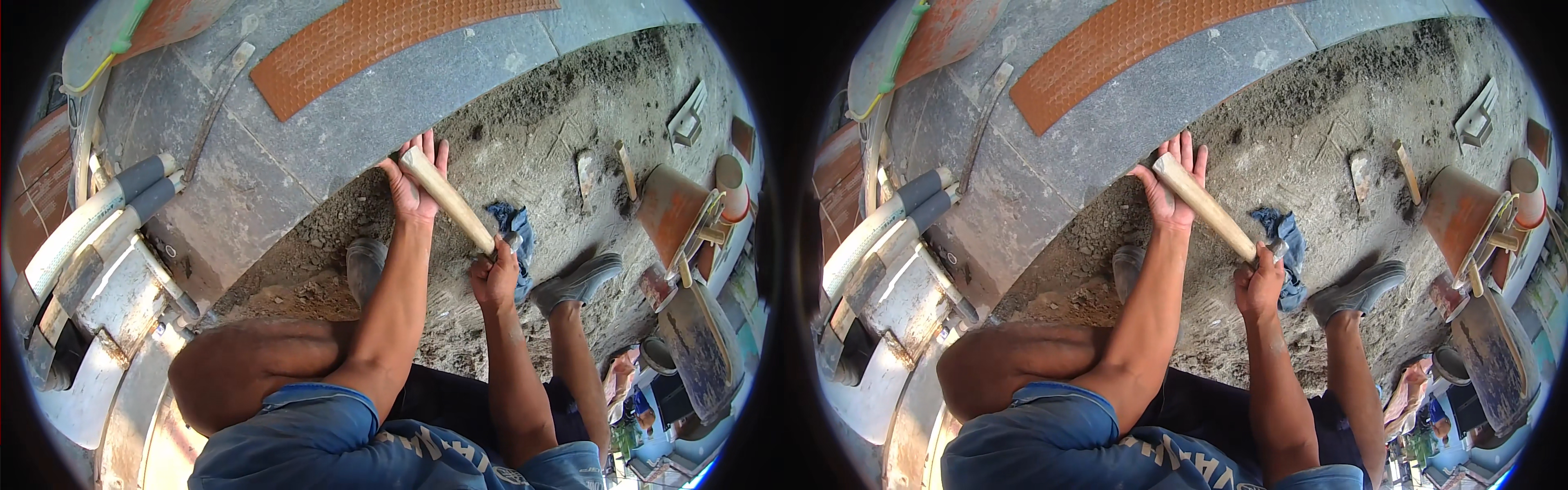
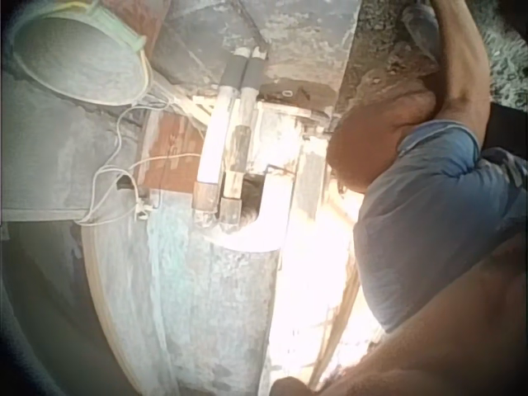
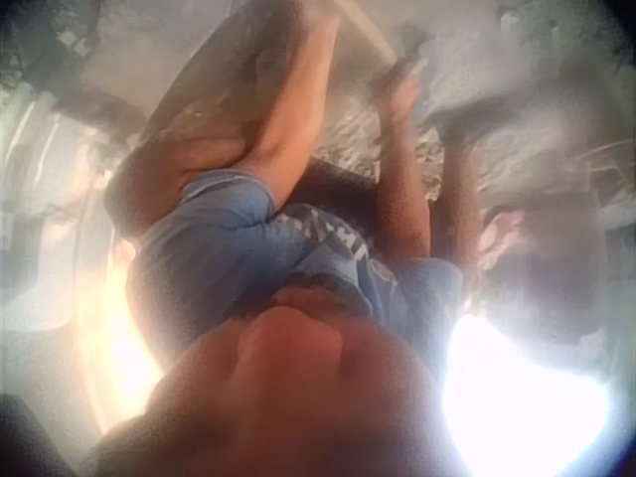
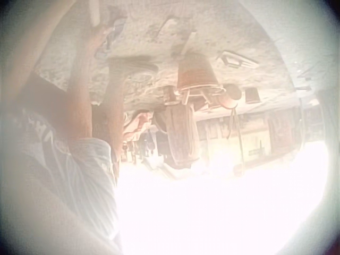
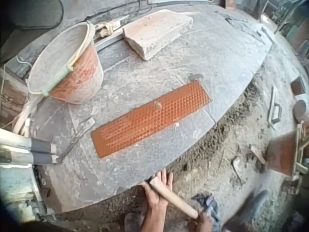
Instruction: The person kneels on a construction floor and installs gray stone tiles along a curved edge. They use a wooden mallet to tap the tiles into place, then insert small white spacers between tiles to maintain even gaps. The person also places small stones under the tile edge for support and uses a cloth to wipe the surface.
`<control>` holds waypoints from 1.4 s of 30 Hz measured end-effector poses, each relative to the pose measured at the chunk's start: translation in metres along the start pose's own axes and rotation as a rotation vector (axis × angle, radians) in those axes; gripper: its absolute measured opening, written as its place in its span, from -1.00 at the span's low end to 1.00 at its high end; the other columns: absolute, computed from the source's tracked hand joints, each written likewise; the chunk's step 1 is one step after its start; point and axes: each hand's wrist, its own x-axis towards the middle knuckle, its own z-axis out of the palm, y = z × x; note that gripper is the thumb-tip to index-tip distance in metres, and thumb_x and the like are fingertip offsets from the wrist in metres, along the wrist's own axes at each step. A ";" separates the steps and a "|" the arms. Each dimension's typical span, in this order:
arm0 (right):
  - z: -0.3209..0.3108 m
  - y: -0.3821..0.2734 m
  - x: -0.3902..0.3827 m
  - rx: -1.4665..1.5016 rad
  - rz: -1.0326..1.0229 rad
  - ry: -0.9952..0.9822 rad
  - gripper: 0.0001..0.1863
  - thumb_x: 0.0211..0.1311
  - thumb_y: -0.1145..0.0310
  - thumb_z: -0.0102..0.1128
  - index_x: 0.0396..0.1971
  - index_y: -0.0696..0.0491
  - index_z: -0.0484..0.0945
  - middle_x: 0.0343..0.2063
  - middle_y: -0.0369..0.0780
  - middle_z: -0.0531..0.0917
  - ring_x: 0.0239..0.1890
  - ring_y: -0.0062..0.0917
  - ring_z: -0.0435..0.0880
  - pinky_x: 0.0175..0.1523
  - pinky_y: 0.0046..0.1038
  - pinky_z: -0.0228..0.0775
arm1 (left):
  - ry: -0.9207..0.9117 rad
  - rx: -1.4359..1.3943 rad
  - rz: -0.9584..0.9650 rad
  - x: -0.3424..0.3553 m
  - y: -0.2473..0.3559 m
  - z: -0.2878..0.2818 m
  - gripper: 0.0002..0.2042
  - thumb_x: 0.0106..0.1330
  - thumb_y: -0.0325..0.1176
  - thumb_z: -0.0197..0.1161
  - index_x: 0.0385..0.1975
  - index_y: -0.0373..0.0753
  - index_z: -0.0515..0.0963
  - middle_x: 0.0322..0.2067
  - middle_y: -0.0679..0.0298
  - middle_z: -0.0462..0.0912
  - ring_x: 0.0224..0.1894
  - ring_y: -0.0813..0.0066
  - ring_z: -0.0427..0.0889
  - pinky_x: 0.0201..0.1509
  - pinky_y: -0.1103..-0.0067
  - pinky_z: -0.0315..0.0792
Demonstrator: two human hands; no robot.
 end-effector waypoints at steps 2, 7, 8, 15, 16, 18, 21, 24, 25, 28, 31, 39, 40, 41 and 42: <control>0.013 -0.003 -0.005 -0.015 -0.019 0.079 -0.86 0.21 0.39 0.04 -0.43 -0.05 0.25 -0.69 -0.40 0.27 -0.81 -0.73 0.14 -0.73 -0.65 -0.02 | 0.013 -0.010 -0.013 -0.003 -0.003 0.000 -0.15 -0.16 0.23 0.26 0.11 -0.23 0.30 0.32 0.32 0.02 0.38 0.36 -0.10 0.40 0.19 -0.09; 0.007 -0.008 0.002 -0.009 -0.028 -0.015 -0.85 0.21 0.39 0.05 -0.43 -0.06 0.25 -0.69 -0.41 0.27 -0.80 -0.73 0.13 -0.73 -0.65 -0.03 | 0.002 -0.018 -0.016 -0.005 -0.002 0.002 -0.08 -0.18 0.21 0.28 0.19 -0.22 0.19 0.34 0.36 -0.05 0.38 0.38 -0.11 0.41 0.21 -0.10; 0.009 -0.008 0.003 -0.013 -0.028 0.009 -0.84 0.21 0.39 0.05 -0.43 -0.06 0.24 -0.70 -0.40 0.27 -0.80 -0.73 0.13 -0.72 -0.64 -0.03 | 0.001 -0.020 -0.016 -0.004 -0.004 0.002 -0.08 -0.18 0.21 0.28 0.19 -0.22 0.19 0.34 0.36 -0.05 0.38 0.38 -0.11 0.41 0.21 -0.10; -0.011 -0.012 0.011 0.071 -0.014 0.014 -0.83 0.21 0.40 0.05 -0.44 -0.07 0.23 -0.69 -0.41 0.28 -0.80 -0.72 0.14 -0.73 -0.62 -0.03 | 0.053 -0.082 -0.039 -0.001 -0.006 0.002 -0.19 -0.25 0.13 0.35 0.03 -0.28 0.39 0.28 0.29 0.15 0.35 0.35 0.01 0.41 0.21 -0.08; -0.008 -0.012 0.009 0.070 -0.016 0.020 -0.83 0.21 0.40 0.05 -0.44 -0.07 0.23 -0.69 -0.41 0.28 -0.80 -0.72 0.14 -0.73 -0.62 -0.03 | 0.077 -0.088 -0.015 -0.002 -0.005 -0.002 -0.19 -0.26 0.12 0.36 0.01 -0.29 0.40 0.23 0.26 0.24 0.32 0.33 0.09 0.41 0.20 -0.07; 0.002 -0.010 0.012 -0.015 -0.075 0.085 -0.80 0.22 0.37 0.07 -0.51 -0.06 0.24 -0.71 -0.42 0.23 -0.82 -0.75 0.08 -0.73 -0.66 -0.08 | 0.105 -0.091 -0.001 0.002 -0.001 -0.008 -0.19 -0.28 0.12 0.37 0.00 -0.30 0.41 0.18 0.24 0.32 0.29 0.32 0.16 0.40 0.19 -0.07; 0.009 -0.003 0.015 -0.034 -0.083 0.067 -0.82 0.20 0.39 0.08 -0.47 -0.06 0.25 -0.68 -0.40 0.28 -0.79 -0.72 0.15 -0.73 -0.64 -0.04 | 0.096 -0.152 -0.009 0.002 0.006 -0.007 -0.19 -0.31 0.09 0.39 -0.02 -0.32 0.42 0.11 0.19 0.40 0.25 0.27 0.24 0.39 0.14 -0.06; -0.004 -0.004 0.015 -0.009 -0.074 0.060 -0.85 0.20 0.39 0.08 -0.44 -0.05 0.27 -0.67 -0.40 0.30 -0.79 -0.72 0.17 -0.72 -0.64 -0.02 | 0.111 -0.159 0.000 0.001 0.000 -0.002 -0.19 -0.31 0.08 0.39 -0.02 -0.33 0.42 0.10 0.18 0.41 0.25 0.26 0.25 0.39 0.12 -0.08; -0.006 -0.007 0.013 0.021 -0.070 0.064 -0.87 0.21 0.39 0.07 -0.44 -0.05 0.29 -0.69 -0.40 0.29 -0.78 -0.72 0.17 -0.72 -0.66 -0.01 | 0.113 -0.158 -0.009 0.001 -0.003 -0.004 -0.19 -0.31 0.08 0.39 -0.02 -0.33 0.42 0.10 0.18 0.41 0.25 0.26 0.25 0.39 0.12 -0.08; -0.002 -0.012 0.014 -0.004 -0.075 0.117 -0.85 0.22 0.38 0.07 -0.45 -0.05 0.27 -0.69 -0.40 0.30 -0.78 -0.72 0.17 -0.71 -0.65 0.01 | 0.159 -0.160 -0.004 0.002 -0.005 -0.007 -0.18 -0.31 0.09 0.39 0.00 -0.33 0.40 0.09 0.19 0.43 0.25 0.26 0.23 0.40 0.13 -0.11; 0.012 -0.007 0.018 -0.006 -0.069 0.092 -0.83 0.20 0.38 0.09 -0.44 -0.06 0.25 -0.68 -0.39 0.30 -0.78 -0.72 0.18 -0.71 -0.64 0.00 | 0.089 -0.130 -0.012 0.004 0.001 -0.004 -0.18 -0.31 0.07 0.40 0.00 -0.33 0.40 0.11 0.18 0.42 0.25 0.26 0.24 0.40 0.13 -0.13; 0.016 -0.011 0.024 0.013 -0.124 0.165 -0.81 0.18 0.40 0.10 -0.43 -0.04 0.23 -0.68 -0.37 0.30 -0.80 -0.71 0.16 -0.73 -0.62 -0.01 | 0.144 -0.100 0.007 0.002 -0.003 0.001 -0.14 -0.34 0.05 0.41 0.03 -0.34 0.36 0.12 0.18 0.40 0.26 0.25 0.23 0.39 0.10 -0.11; 0.015 -0.012 0.024 0.020 -0.131 0.169 -0.81 0.18 0.40 0.10 -0.43 -0.04 0.23 -0.68 -0.37 0.30 -0.80 -0.71 0.16 -0.73 -0.62 -0.01 | 0.128 -0.124 0.009 0.005 -0.001 0.001 -0.14 -0.35 0.05 0.41 0.02 -0.34 0.36 0.12 0.18 0.40 0.26 0.25 0.23 0.39 0.09 -0.11; 0.013 -0.012 0.023 0.035 -0.120 0.128 -0.80 0.18 0.40 0.11 -0.43 -0.04 0.23 -0.68 -0.36 0.30 -0.80 -0.71 0.17 -0.73 -0.62 -0.01 | 0.158 -0.104 0.021 0.003 0.001 0.000 -0.15 -0.35 0.06 0.40 0.00 -0.33 0.37 0.12 0.18 0.40 0.25 0.25 0.23 0.40 0.08 -0.12; 0.012 -0.012 0.023 0.050 -0.109 0.085 -0.80 0.17 0.40 0.11 -0.42 -0.04 0.22 -0.68 -0.36 0.30 -0.80 -0.70 0.17 -0.73 -0.62 -0.01 | 0.149 -0.139 -0.002 0.002 0.001 -0.002 -0.16 -0.35 0.06 0.40 0.00 -0.32 0.38 0.11 0.19 0.41 0.25 0.24 0.24 0.40 0.08 -0.13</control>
